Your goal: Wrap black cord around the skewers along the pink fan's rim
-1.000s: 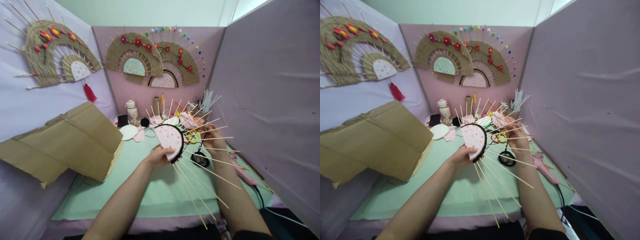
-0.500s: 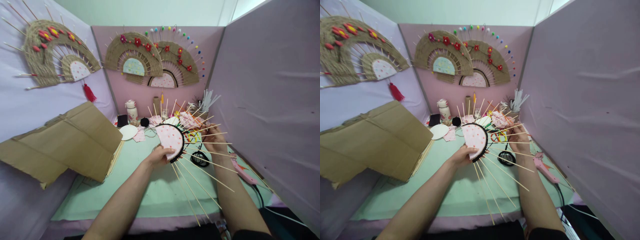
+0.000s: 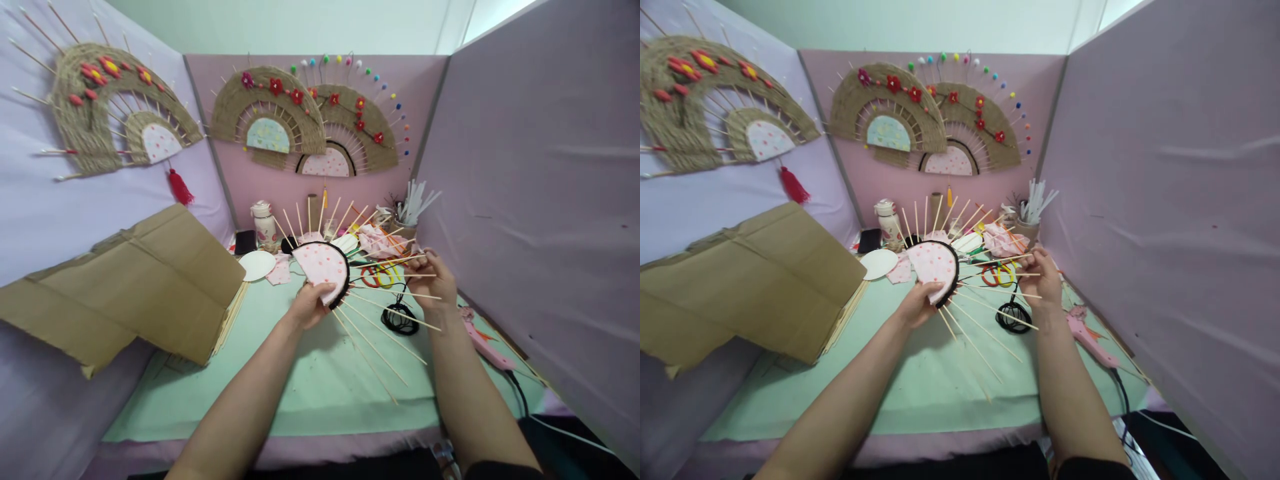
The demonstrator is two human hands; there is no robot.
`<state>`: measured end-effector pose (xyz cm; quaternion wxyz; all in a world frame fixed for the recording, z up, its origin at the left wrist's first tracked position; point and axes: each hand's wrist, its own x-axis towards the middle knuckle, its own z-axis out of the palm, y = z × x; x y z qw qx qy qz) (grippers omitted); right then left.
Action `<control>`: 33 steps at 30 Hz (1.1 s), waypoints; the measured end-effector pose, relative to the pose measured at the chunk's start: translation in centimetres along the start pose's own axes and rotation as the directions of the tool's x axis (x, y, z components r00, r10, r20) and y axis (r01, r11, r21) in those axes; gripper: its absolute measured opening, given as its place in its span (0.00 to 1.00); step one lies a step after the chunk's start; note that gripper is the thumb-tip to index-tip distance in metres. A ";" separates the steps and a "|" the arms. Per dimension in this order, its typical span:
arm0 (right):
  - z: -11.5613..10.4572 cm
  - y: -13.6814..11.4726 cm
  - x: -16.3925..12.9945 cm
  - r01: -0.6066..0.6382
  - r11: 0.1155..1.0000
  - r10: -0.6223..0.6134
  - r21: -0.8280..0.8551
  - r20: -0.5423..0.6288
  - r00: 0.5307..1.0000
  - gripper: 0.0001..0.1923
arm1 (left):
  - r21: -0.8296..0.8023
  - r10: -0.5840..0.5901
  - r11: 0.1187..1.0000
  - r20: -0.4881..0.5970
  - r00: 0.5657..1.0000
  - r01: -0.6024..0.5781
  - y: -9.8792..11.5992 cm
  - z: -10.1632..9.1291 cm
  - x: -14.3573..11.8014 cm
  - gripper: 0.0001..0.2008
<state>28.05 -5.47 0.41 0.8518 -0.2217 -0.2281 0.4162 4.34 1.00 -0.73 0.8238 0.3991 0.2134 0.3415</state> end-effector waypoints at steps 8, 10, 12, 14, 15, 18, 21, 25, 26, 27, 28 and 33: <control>0.1 -0.2 -0.3 0.014 0.999 -0.011 -0.039 0.086 0.996 0.07 | -0.035 0.106 0.993 -0.095 0.990 -0.109 0.4 -0.5 0.5 0.14; 0.2 -0.2 -0.3 0.031 0.999 -0.027 -0.036 0.109 0.994 0.07 | -0.033 0.110 0.993 -0.117 0.987 -0.115 0.4 -0.5 0.5 0.13; 0.3 -0.2 -0.4 0.042 0.999 -0.038 -0.031 0.124 0.992 0.07 | -0.032 0.116 0.992 -0.130 0.985 -0.121 0.4 -0.5 0.5 0.13; 0.5 -0.3 -0.6 0.053 0.998 -0.049 -0.031 0.129 0.990 0.07 | -0.027 0.118 0.992 -0.133 0.984 -0.122 0.3 -0.5 0.6 0.13; 0.6 -0.3 -0.7 0.061 0.998 -0.056 -0.033 0.130 0.990 0.07 | -0.022 0.117 0.992 -0.132 0.984 -0.121 0.3 -0.5 0.6 0.13; 0.7 -0.5 -0.9 0.087 0.995 -0.082 -0.037 0.135 0.987 0.08 | -0.018 0.110 0.993 -0.132 0.985 -0.114 0.3 -0.5 0.6 0.14; 0.7 -0.7 -1.0 0.101 0.994 -0.095 -0.030 0.147 0.985 0.08 | -0.020 0.106 0.994 -0.131 0.986 -0.110 0.3 -0.5 0.6 0.14; 0.5 -1.0 -0.9 0.064 0.998 -0.065 0.013 0.114 0.991 0.09 | -0.003 0.078 0.997 -0.104 0.992 -0.079 0.3 -0.3 0.5 0.14; 0.4 -1.0 -0.8 0.054 0.998 -0.056 0.021 0.099 0.994 0.09 | 0.004 0.067 0.998 -0.099 0.993 -0.067 0.3 -0.3 0.4 0.14; 0.3 -1.0 -0.8 0.046 0.999 -0.048 0.025 0.084 0.995 0.09 | 0.010 0.059 0.998 -0.096 0.994 -0.058 0.4 -0.2 0.4 0.14; 0.3 -0.9 -0.7 0.040 0.999 -0.042 0.026 0.070 0.997 0.10 | 0.014 0.054 0.998 -0.095 0.994 -0.053 0.4 -0.1 0.3 0.14; 0.0 -0.4 -0.1 0.006 1.000 -0.006 -0.016 -0.003 1.000 0.09 | 0.032 0.042 0.999 -0.069 0.997 -0.040 0.6 -0.1 0.0 0.14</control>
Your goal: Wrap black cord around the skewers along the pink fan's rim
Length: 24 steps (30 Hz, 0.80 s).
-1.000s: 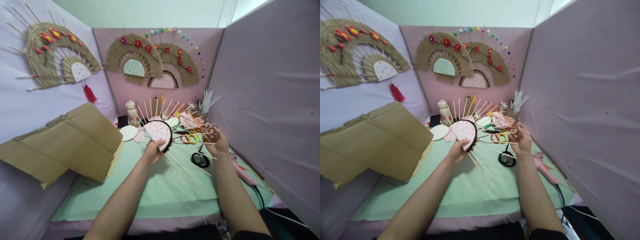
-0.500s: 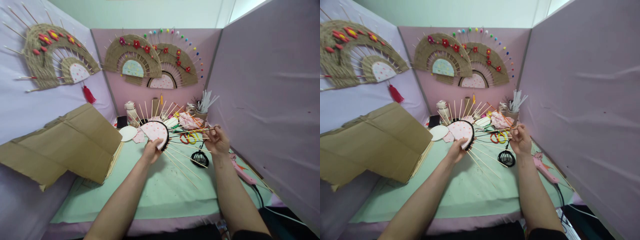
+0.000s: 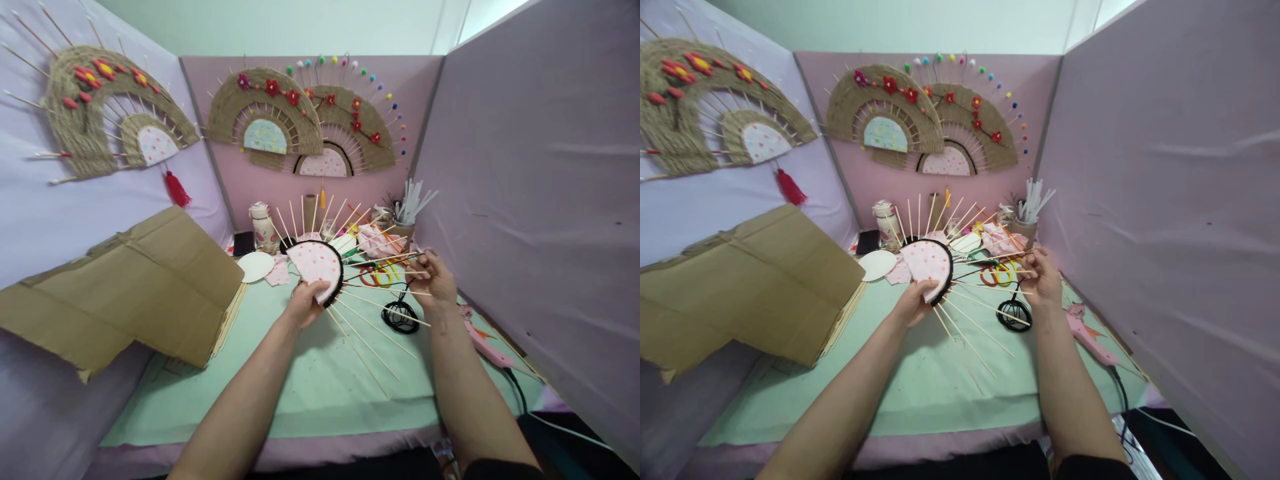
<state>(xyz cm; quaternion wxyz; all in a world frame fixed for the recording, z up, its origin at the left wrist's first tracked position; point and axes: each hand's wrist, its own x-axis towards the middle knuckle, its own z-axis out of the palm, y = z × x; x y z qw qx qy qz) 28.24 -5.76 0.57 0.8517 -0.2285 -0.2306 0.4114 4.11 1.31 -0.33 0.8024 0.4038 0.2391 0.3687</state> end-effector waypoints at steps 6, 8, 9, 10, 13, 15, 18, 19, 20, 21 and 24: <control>-0.2 0.5 0.5 -0.049 0.999 0.050 0.015 -0.056 0.997 0.11 | 0.036 -0.054 0.998 0.143 0.988 0.050 -0.3 -0.4 -0.1 0.17; 0.0 0.6 0.6 -0.046 0.999 0.048 0.022 -0.073 0.996 0.12 | 0.055 -0.068 0.997 0.198 0.978 0.058 -0.3 -0.5 -0.3 0.17; 0.0 0.7 0.6 -0.040 0.999 0.042 0.025 -0.081 0.996 0.12 | 0.063 -0.076 0.996 0.226 0.971 0.063 -0.3 -0.4 -0.4 0.17; 0.1 0.8 0.7 -0.033 0.999 0.035 0.029 -0.092 0.995 0.12 | 0.071 -0.087 0.995 0.253 0.964 0.071 -0.3 -0.4 -0.5 0.18; 0.2 0.9 0.7 -0.020 0.999 0.024 0.039 -0.122 0.992 0.11 | 0.094 -0.133 0.990 0.322 0.938 0.108 -0.5 -0.2 -0.7 0.18; 0.3 1.0 0.6 -0.023 0.999 0.027 0.033 -0.123 0.992 0.10 | 0.091 -0.158 0.987 0.350 0.923 0.134 -0.7 -0.1 -0.8 0.18; 0.3 0.9 0.5 -0.030 1.000 0.029 -0.006 -0.118 0.993 0.09 | 0.060 -0.165 0.986 0.381 0.910 0.154 -1.2 0.1 -0.9 0.21; 0.4 0.9 0.4 -0.026 1.000 0.024 -0.013 -0.114 0.993 0.08 | 0.056 -0.169 0.986 0.397 0.902 0.160 -1.3 0.1 -0.9 0.21; 0.4 0.9 0.4 -0.024 1.000 0.022 -0.016 -0.103 0.994 0.08 | 0.056 -0.174 0.985 0.417 0.892 0.166 -1.5 0.2 -0.9 0.22; 0.4 1.0 0.3 -0.018 1.000 0.017 -0.017 -0.087 0.996 0.08 | 0.060 -0.184 0.983 0.438 0.880 0.176 -1.6 0.2 -0.9 0.22; 0.5 1.1 0.2 -0.004 1.000 0.002 -0.031 -0.066 0.998 0.09 | 0.058 -0.209 0.977 0.479 0.852 0.207 -1.9 0.5 -1.0 0.22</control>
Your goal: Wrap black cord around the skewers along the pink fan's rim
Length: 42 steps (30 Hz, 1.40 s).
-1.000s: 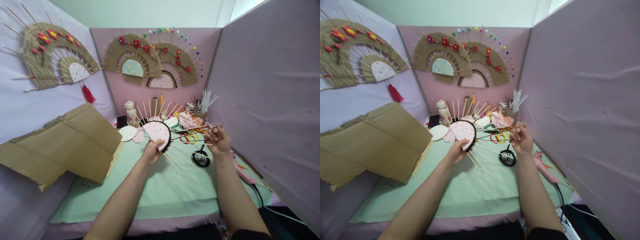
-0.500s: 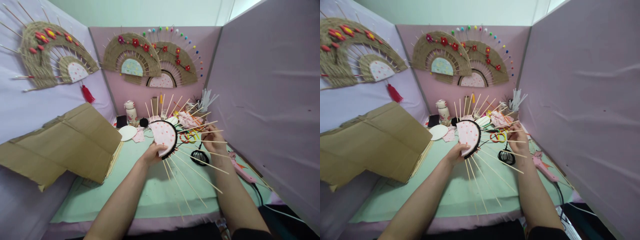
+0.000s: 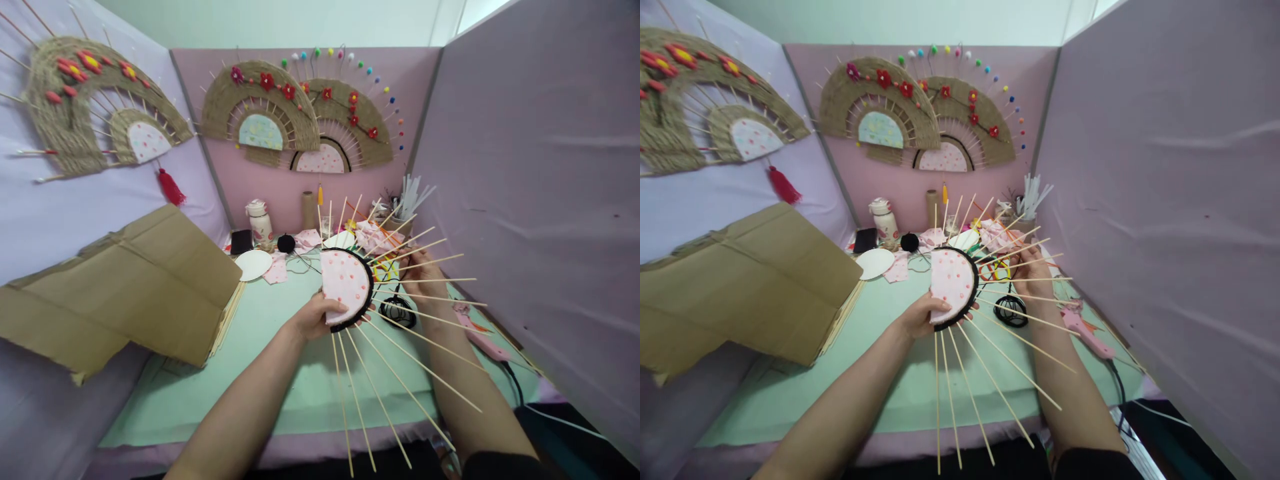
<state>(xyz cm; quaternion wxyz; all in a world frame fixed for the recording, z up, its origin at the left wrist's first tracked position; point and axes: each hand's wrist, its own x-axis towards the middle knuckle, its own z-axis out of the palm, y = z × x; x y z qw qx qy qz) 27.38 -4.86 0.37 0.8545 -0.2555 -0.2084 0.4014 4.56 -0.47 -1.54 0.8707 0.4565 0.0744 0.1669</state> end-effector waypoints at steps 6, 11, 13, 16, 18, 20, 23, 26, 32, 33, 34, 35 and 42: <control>0.2 0.1 0.0 0.005 1.000 -0.006 -0.011 -0.028 1.000 0.10 | -0.032 0.002 0.999 0.034 0.999 -0.001 -0.4 0.3 0.2 0.23; 0.4 -0.1 -0.2 0.008 1.000 -0.008 0.003 0.012 1.000 0.10 | -0.045 0.014 0.999 0.028 1.000 -0.013 -0.4 -0.3 0.2 0.24; 0.3 -0.1 -0.2 0.004 1.000 -0.004 0.002 0.018 1.000 0.10 | -0.043 0.005 0.999 0.025 1.000 -0.004 -0.4 -0.6 0.1 0.24; 0.1 0.0 -0.1 -0.006 1.000 0.006 0.007 0.020 1.000 0.09 | -0.040 0.006 0.999 0.029 1.000 -0.004 -0.4 -0.8 0.0 0.25; 0.1 0.1 -0.1 -0.004 1.000 0.003 0.015 0.022 1.000 0.10 | -0.042 0.012 0.999 0.041 0.999 -0.010 -0.4 -0.7 -0.1 0.25; 0.1 0.1 -0.1 -0.004 1.000 0.003 0.021 0.017 1.000 0.11 | -0.045 0.010 0.999 0.052 0.999 -0.008 -0.3 -0.7 -0.1 0.26; 0.2 0.0 -0.1 0.002 1.000 -0.002 0.024 0.001 1.000 0.11 | -0.057 0.010 0.998 0.045 0.999 -0.007 -0.2 -0.6 -0.1 0.26; 0.1 -0.1 -0.2 -0.010 1.000 0.010 0.023 0.020 1.000 0.11 | -0.093 0.023 0.995 0.006 1.000 -0.022 -0.1 -0.7 0.0 0.26; -0.4 -0.2 0.0 -0.008 1.000 0.008 0.006 0.036 0.999 0.11 | -0.176 0.055 0.981 -0.175 0.983 -0.086 0.7 -1.3 0.2 0.24; -0.5 -0.3 0.0 -0.002 1.000 0.002 -0.002 0.040 0.999 0.11 | -0.178 0.064 0.979 -0.200 0.978 -0.100 0.9 -1.4 0.2 0.24; -0.5 -0.3 0.0 0.005 1.000 -0.004 -0.013 0.040 0.999 0.11 | -0.176 0.077 0.977 -0.225 0.971 -0.118 1.1 -1.5 0.2 0.24; -0.5 -0.3 0.0 0.012 1.000 -0.011 -0.025 0.037 0.999 0.11 | -0.173 0.093 0.975 -0.250 0.964 -0.139 1.3 -1.6 0.2 0.24; -0.1 -0.8 -0.3 0.057 0.997 -0.055 -0.044 0.048 0.997 0.11 | -0.120 0.107 0.980 -0.352 0.930 -0.158 2.4 -1.9 -0.1 0.26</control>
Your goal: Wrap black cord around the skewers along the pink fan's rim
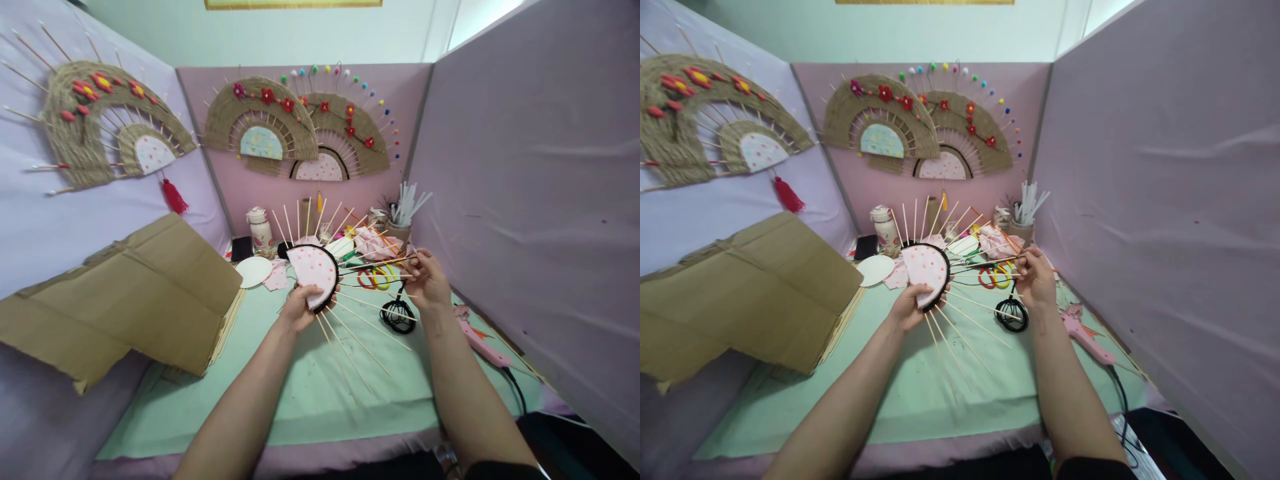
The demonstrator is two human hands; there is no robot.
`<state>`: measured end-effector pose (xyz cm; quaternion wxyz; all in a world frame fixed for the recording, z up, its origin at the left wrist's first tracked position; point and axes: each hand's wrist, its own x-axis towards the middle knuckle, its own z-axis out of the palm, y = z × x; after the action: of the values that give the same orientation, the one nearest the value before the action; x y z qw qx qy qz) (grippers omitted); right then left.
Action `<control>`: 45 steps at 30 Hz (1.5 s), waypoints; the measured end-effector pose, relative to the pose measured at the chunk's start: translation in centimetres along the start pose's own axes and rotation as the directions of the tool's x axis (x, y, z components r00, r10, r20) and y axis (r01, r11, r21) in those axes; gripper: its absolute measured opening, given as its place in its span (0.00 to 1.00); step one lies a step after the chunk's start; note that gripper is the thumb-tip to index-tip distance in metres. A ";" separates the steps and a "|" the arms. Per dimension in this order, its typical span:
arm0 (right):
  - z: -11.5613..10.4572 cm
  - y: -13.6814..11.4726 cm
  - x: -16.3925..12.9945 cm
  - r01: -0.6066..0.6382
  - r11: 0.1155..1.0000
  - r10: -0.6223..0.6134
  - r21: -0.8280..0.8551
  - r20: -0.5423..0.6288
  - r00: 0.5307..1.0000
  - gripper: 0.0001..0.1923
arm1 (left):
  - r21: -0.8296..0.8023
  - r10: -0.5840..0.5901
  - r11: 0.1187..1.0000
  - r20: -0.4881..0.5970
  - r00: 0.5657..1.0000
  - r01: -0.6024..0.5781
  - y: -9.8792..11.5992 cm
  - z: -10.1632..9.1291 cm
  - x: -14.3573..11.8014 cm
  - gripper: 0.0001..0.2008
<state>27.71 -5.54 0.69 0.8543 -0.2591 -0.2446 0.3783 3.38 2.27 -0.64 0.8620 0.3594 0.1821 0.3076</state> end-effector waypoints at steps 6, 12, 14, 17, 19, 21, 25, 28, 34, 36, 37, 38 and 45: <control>0.2 -0.2 -0.1 0.023 1.000 -0.023 -0.004 0.003 1.000 0.11 | 0.033 -0.056 0.998 0.030 0.998 0.055 0.2 -0.7 0.1 0.27; 0.0 0.3 0.1 -0.031 0.999 0.031 -0.012 -0.020 0.999 0.13 | 0.039 -0.056 0.998 0.178 0.982 0.050 0.1 -1.5 0.1 0.24; -0.1 0.5 0.3 -0.047 0.999 0.047 -0.014 -0.023 0.999 0.13 | 0.050 -0.042 0.998 0.194 0.980 0.033 0.0 -1.4 -0.1 0.25; -0.1 0.7 0.4 -0.081 0.996 0.080 -0.027 -0.044 0.996 0.14 | 0.088 -0.044 0.996 0.203 0.978 0.026 -0.2 -1.1 -0.5 0.26; -0.1 0.8 0.4 -0.088 0.995 0.087 -0.034 -0.046 0.995 0.14 | 0.120 -0.066 0.992 0.241 0.968 0.037 -0.3 -1.0 -0.7 0.27; 0.0 1.0 0.4 -0.092 0.995 0.091 -0.036 -0.034 0.995 0.14 | 0.144 -0.092 0.988 0.292 0.952 0.051 -0.4 -0.8 -0.9 0.28; 0.1 1.5 0.3 -0.105 0.993 0.105 -0.054 -0.010 0.994 0.14 | 0.157 -0.131 0.984 0.342 0.931 0.081 -0.7 -0.4 -1.0 0.29; 0.2 1.8 0.2 -0.117 0.992 0.117 -0.054 0.002 0.993 0.13 | 0.160 -0.191 0.977 0.389 0.901 0.138 -1.3 -0.1 -1.1 0.30; 0.4 1.9 -0.1 -0.107 0.993 0.108 -0.052 0.004 0.994 0.11 | 0.124 -0.235 0.971 0.338 0.911 0.205 -3.0 -0.1 -1.0 0.26; 0.4 2.0 -0.1 -0.103 0.993 0.104 -0.059 0.015 0.995 0.09 | 0.116 -0.218 0.975 0.298 0.929 0.191 -3.3 0.0 -1.0 0.26; 0.4 2.1 -0.1 -0.103 0.993 0.105 -0.059 0.019 0.994 0.08 | 0.115 -0.219 0.974 0.297 0.929 0.193 -3.4 0.0 -1.0 0.26; 0.4 2.1 0.0 -0.106 0.993 0.107 -0.060 0.023 0.994 0.08 | 0.112 -0.218 0.975 0.303 0.928 0.193 -3.4 0.1 -1.0 0.27; 0.7 2.1 0.0 -0.113 0.991 0.115 -0.066 0.037 0.993 0.08 | 0.034 -0.126 0.992 0.277 0.953 0.121 -3.3 0.5 -1.0 0.33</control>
<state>26.18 -4.18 -0.15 0.8174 -0.2920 -0.2587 0.4238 4.19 -0.49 -2.59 0.8936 0.3943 0.0835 0.1979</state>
